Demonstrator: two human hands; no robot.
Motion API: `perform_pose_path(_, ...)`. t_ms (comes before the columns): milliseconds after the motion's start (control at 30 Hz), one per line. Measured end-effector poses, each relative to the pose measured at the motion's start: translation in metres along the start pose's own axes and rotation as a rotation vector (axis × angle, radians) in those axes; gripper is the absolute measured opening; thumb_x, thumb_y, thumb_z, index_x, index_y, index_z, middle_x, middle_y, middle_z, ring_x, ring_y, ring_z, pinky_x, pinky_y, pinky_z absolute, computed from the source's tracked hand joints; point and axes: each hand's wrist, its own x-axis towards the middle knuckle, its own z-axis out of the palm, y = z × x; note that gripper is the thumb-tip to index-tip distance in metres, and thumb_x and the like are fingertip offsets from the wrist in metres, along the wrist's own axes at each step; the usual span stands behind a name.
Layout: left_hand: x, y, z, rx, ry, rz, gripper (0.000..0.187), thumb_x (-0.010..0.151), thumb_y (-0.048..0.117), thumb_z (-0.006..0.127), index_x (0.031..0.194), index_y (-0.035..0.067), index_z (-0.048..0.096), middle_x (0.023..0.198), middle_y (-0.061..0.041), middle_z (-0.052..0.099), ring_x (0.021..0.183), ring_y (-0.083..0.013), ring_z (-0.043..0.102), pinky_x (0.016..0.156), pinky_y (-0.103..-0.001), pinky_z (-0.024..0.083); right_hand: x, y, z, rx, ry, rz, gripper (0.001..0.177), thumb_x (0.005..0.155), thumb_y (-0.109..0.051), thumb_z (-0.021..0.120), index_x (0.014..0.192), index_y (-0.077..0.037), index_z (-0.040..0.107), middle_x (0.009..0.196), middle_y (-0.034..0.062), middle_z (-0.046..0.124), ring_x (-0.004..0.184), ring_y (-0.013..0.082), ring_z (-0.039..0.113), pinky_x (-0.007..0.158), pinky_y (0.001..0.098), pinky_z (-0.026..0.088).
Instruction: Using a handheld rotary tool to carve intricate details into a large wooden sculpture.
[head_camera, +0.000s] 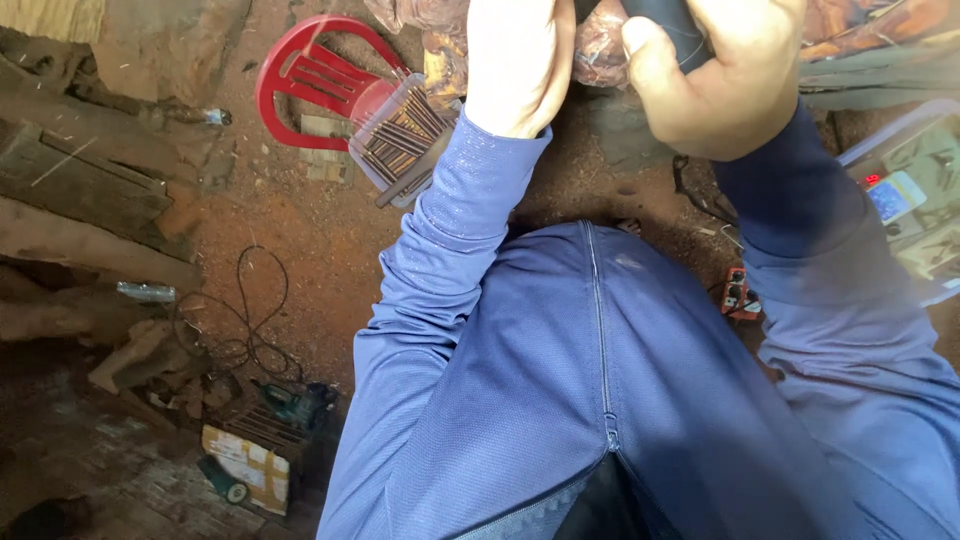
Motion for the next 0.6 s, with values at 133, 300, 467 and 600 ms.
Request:
perform_pose_path(133,0.005,0.006,-0.011,0.015,-0.150,0.249,0.036,0.110,0.007,0.069,0.143,-0.002,0.058,0.148,-0.017,0.051,0.139,-0.0323,0.046,0.123,-0.045,0.037,-0.002,-0.005,0.001,0.058,0.014,0.073,0.035,0.107,-0.003,0.080,0.089,0.002,0.050,0.077,0.0133,0.042,0.072,0.0324,0.039,0.071,0.0481,0.032)
perform_pose_path(300,-0.015,0.026,0.027,-1.120,-0.217,-0.604,0.064,0.114,0.017,0.061,0.166,0.023,0.025,0.174,0.006,0.031,0.168,-0.0084,0.024,0.149,-0.028,0.015,0.002,-0.003,-0.002,0.097,-0.005,0.053,0.039,0.105,-0.001,0.077,0.086,0.002,0.043,0.074,0.0142,0.033,0.069,0.0347,0.032,0.070,0.0505,0.029)
perform_pose_path(467,0.005,0.023,0.003,-1.122,-0.042,-0.611,0.061,0.109,0.006,0.068,0.159,0.021,0.038,0.167,0.005,0.042,0.161,-0.0085,0.038,0.145,-0.027,0.021,-0.004,-0.002,-0.001,0.102,-0.023,0.141,0.043,0.110,-0.007,0.077,0.088,-0.001,0.041,0.073,0.0119,0.036,0.068,0.0332,0.036,0.069,0.0495,0.030)
perform_pose_path(600,0.001,0.025,0.007,-1.507,0.077,-0.644,0.056,0.111,0.003,0.058,0.162,0.017,0.037,0.168,0.001,0.042,0.160,-0.0124,0.040,0.143,-0.030,0.024,0.001,-0.019,-0.008,0.188,-0.018,0.208,0.029,0.109,-0.003,0.071,0.094,0.002,0.047,0.077,0.0122,0.041,0.067,0.0315,0.039,0.068,0.0483,0.032)
